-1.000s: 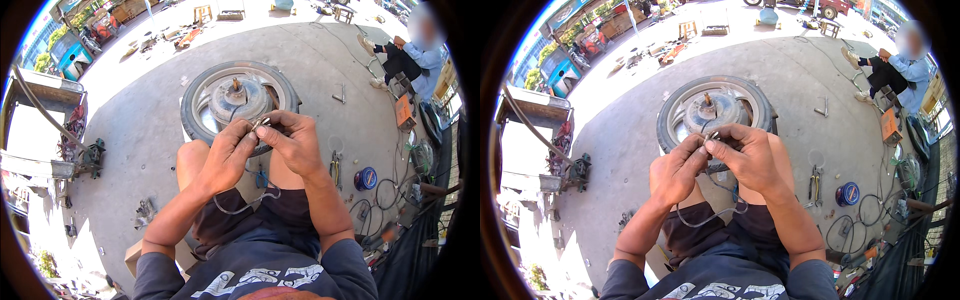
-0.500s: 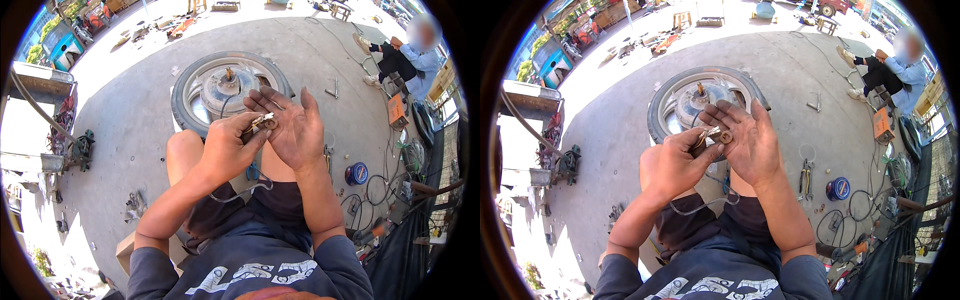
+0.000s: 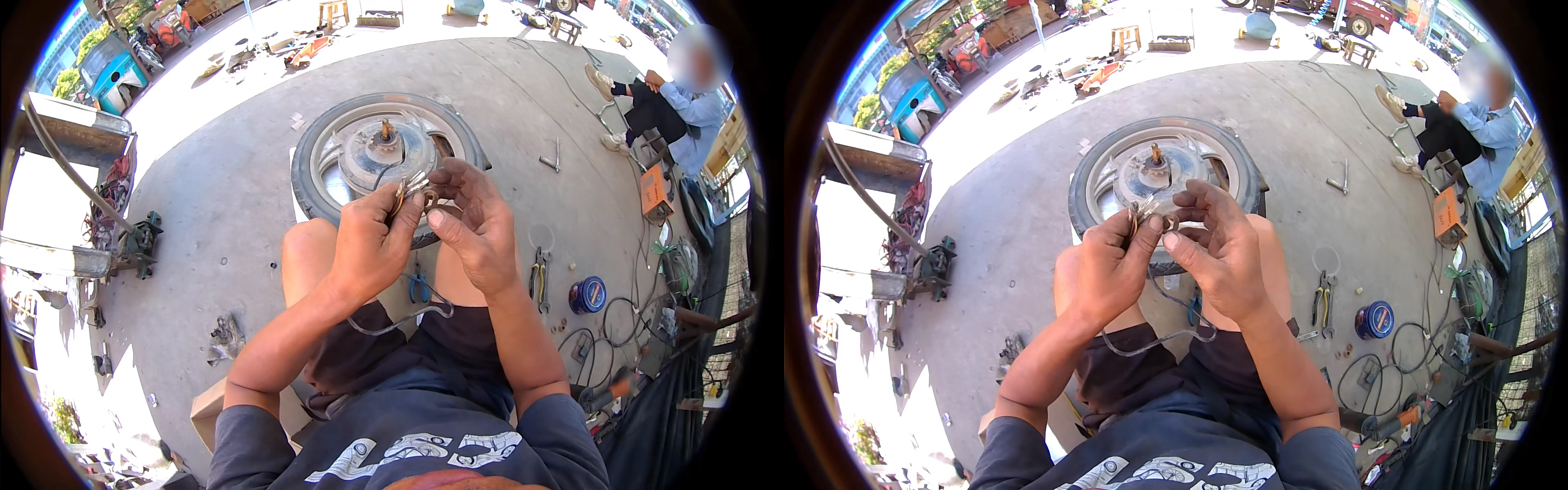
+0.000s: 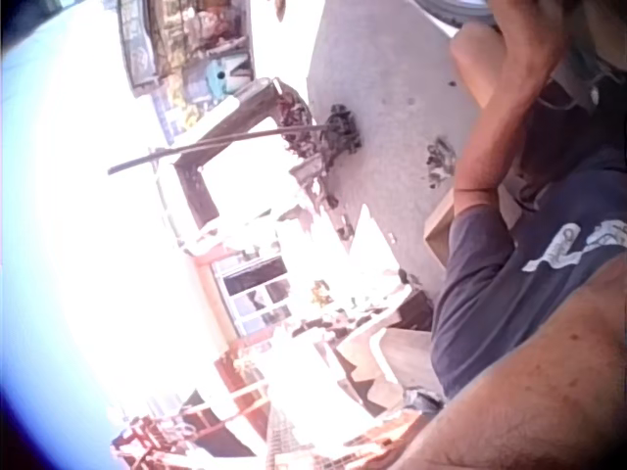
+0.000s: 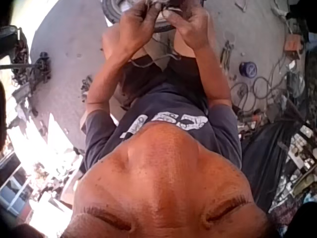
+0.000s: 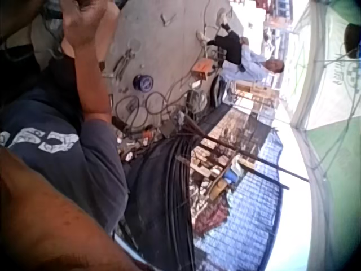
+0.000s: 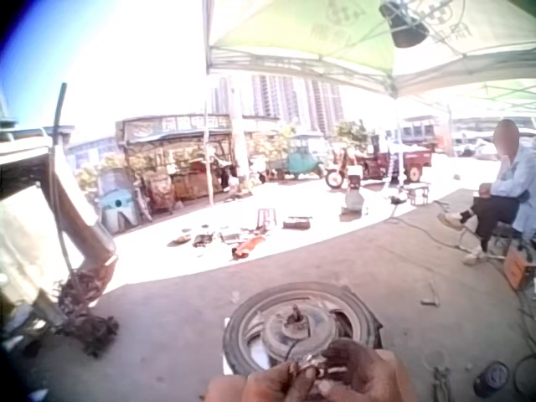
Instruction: The person sits on the ground and works on a motorized wheel assembly. They use a screwdriver to adjust components on the motor housing, then strip and twist wires, and finally attach a connector to the wiring.
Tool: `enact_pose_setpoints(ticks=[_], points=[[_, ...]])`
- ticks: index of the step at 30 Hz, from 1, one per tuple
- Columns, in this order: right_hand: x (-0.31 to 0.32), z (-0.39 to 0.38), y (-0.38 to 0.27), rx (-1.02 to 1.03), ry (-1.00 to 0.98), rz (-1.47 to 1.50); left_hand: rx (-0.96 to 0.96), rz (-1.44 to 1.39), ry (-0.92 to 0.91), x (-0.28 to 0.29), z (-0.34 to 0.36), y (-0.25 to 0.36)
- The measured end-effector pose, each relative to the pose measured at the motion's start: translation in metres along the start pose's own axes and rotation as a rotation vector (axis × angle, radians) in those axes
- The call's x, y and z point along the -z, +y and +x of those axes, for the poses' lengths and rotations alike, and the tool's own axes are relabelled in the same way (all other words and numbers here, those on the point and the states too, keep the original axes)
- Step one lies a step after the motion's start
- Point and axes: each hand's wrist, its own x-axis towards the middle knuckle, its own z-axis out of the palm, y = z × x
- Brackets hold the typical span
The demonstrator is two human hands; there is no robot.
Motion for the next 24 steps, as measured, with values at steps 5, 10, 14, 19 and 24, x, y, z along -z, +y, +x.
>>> enact_pose_setpoints(ticks=[5,10,14,19,24], points=[[0.001,0.002,0.008,0.282,-0.021,-0.534,0.051,-0.135,-0.009,0.0,0.0,-0.016],[0.001,0.004,0.006,0.37,-0.008,-0.673,0.021,-0.245,-0.027,0.001,-0.001,-0.015],[0.002,-0.002,0.008,0.126,0.087,-0.329,0.042,-0.212,-0.103,0.003,-0.004,-0.012],[0.005,0.004,-0.003,0.043,0.11,-0.051,0.114,-0.268,-0.136,0.012,-0.007,0.006],[0.002,0.009,-0.008,0.064,0.088,-0.021,0.076,-0.215,-0.126,0.011,-0.006,0.005]])
